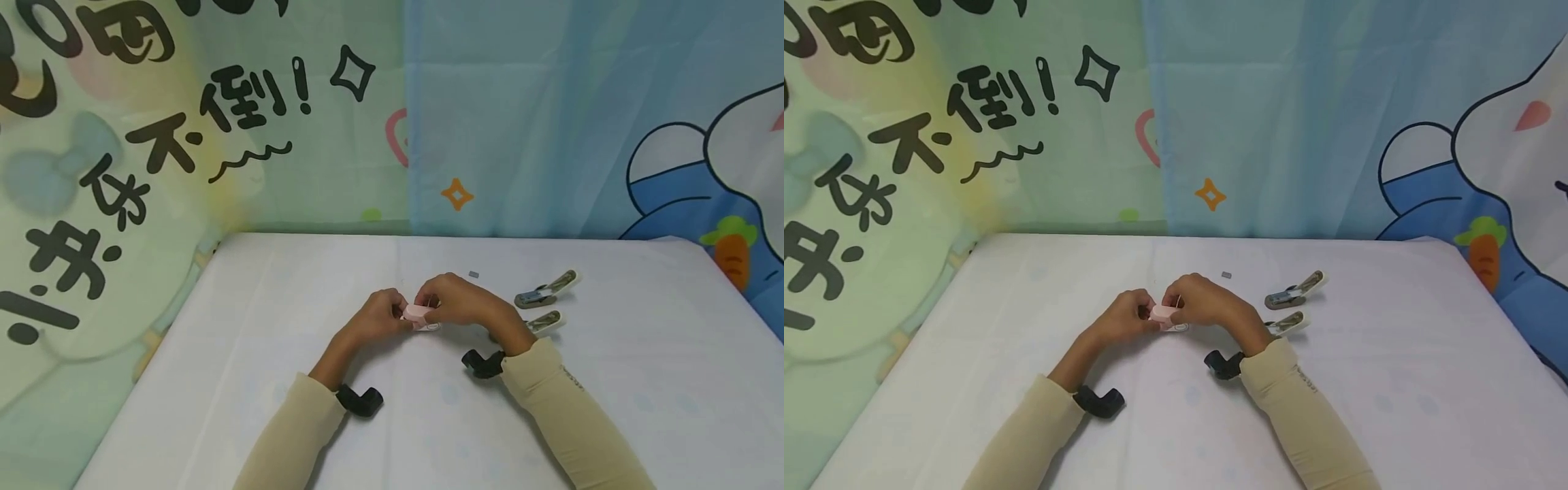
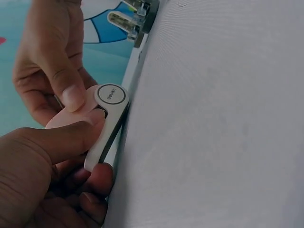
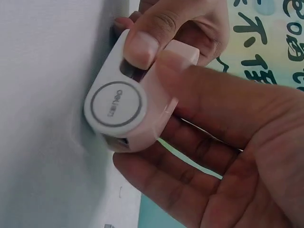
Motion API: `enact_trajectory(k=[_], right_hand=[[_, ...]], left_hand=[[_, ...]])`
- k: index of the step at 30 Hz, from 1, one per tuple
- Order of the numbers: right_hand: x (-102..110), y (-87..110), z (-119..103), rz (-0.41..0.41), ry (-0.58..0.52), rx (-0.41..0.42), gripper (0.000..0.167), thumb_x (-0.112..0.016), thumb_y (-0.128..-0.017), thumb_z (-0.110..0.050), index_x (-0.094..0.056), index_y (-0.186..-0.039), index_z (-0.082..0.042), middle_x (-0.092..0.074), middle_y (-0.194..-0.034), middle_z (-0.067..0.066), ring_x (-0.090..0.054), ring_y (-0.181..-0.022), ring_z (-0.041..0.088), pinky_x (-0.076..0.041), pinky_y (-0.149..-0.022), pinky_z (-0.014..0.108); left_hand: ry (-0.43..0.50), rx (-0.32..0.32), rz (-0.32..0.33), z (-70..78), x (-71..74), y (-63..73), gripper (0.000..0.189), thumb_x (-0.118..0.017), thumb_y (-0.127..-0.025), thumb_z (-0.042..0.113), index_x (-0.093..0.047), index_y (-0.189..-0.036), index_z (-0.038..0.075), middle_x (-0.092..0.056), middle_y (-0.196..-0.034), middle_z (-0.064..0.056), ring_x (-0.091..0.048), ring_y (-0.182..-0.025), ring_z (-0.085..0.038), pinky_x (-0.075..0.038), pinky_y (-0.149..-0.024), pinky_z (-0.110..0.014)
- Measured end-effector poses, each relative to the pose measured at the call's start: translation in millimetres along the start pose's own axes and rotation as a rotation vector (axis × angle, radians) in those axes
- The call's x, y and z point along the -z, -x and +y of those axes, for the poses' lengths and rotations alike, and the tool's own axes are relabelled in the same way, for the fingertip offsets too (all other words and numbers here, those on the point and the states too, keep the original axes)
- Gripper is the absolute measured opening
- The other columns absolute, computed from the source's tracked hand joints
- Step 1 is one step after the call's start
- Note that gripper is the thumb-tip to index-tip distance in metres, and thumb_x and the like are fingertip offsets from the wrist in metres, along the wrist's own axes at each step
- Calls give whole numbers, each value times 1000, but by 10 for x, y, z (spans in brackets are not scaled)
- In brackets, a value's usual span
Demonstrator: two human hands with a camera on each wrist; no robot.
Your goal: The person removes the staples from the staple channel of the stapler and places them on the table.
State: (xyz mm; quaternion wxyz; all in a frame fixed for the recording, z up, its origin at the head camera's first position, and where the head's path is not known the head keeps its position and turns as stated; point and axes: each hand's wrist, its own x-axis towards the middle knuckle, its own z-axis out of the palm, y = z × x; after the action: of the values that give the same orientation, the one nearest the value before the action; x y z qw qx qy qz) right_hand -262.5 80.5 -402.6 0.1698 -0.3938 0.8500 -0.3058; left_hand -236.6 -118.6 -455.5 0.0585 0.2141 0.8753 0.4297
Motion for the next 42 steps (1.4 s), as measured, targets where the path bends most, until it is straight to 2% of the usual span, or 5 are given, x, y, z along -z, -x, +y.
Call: enact_trajectory(k=[5,14,25,36,42], right_hand=[[-74,-9,-73,-2,22,28,14,-71,-90,-19,-73,-103,-13,-65,-94,-7,-61,-81,12,-49,-71,30],[-120,19,-146,9,168,61,20,-64,-95,-12,-72,-113,-9,-57,-96,-3,-54,-82,10,-46,-74,29],[-8,93,16,-9,-102,110,16,-58,-95,-3,-60,-111,-3,-61,-110,5,-58,-99,22,-49,-87,38],[210,239,33,-27,-166,-33,12,-64,-87,-4,-62,-99,-5,-64,-93,2,-60,-87,19,-50,-80,36],[334,354,71,-54,-44,-118,16,-64,-80,4,-64,-92,-7,-61,-85,0,-55,-79,17,-47,-71,34]], left_hand=[[-36,-5,0,27,-10,39,19,-81,-78,9,-63,-73,4,-48,-71,-1,-43,-66,-11,-36,-57,-23],[-6,47,-7,49,-16,59,19,-80,-80,11,-63,-77,5,-51,-74,-2,-46,-68,-12,-38,-58,-24],[-34,53,-79,35,40,22,16,-82,-79,10,-68,-84,5,-57,-77,-1,-49,-69,-12,-41,-60,-24],[-37,46,-79,43,31,16,17,-82,-79,11,-70,-88,4,-57,-78,-1,-50,-70,-12,-42,-61,-24],[-43,52,-78,57,33,13,19,-82,-79,12,-69,-89,3,-57,-79,-1,-49,-70,-13,-42,-61,-24]])
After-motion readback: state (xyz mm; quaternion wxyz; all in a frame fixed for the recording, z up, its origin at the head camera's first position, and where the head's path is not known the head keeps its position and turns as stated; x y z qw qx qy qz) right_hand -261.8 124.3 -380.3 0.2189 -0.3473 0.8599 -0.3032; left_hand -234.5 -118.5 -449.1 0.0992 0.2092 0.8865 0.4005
